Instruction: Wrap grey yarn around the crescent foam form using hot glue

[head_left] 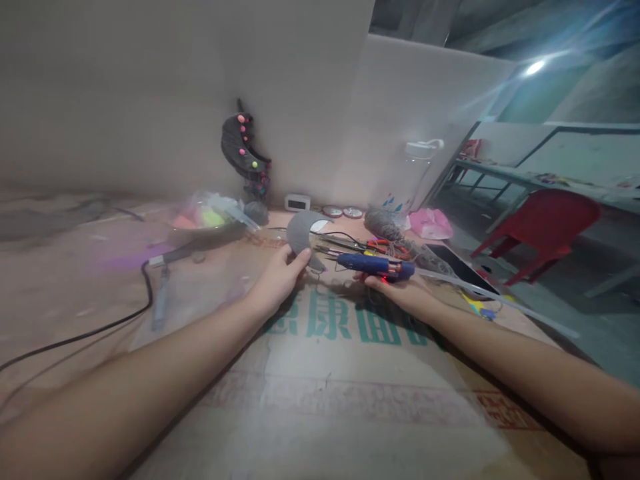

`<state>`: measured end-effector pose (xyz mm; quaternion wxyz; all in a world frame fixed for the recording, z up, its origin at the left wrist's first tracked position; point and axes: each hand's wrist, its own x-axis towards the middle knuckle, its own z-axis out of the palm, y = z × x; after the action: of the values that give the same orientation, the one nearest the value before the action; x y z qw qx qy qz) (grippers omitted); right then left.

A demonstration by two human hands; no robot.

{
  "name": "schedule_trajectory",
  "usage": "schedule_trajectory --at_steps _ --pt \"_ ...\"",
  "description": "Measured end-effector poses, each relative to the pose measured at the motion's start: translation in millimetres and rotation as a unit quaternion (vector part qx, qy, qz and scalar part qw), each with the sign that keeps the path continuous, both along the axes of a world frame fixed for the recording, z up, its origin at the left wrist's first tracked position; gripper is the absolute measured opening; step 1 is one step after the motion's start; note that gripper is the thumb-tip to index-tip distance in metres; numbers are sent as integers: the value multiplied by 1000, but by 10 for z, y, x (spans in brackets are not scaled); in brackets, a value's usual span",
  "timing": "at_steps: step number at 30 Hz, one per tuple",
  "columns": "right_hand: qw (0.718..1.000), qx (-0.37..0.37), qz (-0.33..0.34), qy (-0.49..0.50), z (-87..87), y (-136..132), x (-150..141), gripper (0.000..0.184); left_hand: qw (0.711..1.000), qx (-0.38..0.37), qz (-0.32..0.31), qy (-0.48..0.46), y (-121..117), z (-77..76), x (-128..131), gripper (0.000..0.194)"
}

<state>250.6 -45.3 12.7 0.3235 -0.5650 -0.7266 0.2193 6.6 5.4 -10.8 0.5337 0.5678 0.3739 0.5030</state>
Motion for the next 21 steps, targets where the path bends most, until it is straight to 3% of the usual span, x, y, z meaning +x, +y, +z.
schedule_trajectory --at_steps 5,10,17,21 --pt "996 64 67 -11 -54 -1 -42 33 998 -56 21 -35 -23 41 13 25" --pt "994 90 48 -40 -107 22 22 35 997 -62 35 -42 -11 28 17 24" --pt "995 94 4 -46 -141 30 70 38 999 -31 34 -16 0 22 9 19" --pt "994 86 33 -58 -82 20 34 37 999 28 37 16 -7 28 -4 16"
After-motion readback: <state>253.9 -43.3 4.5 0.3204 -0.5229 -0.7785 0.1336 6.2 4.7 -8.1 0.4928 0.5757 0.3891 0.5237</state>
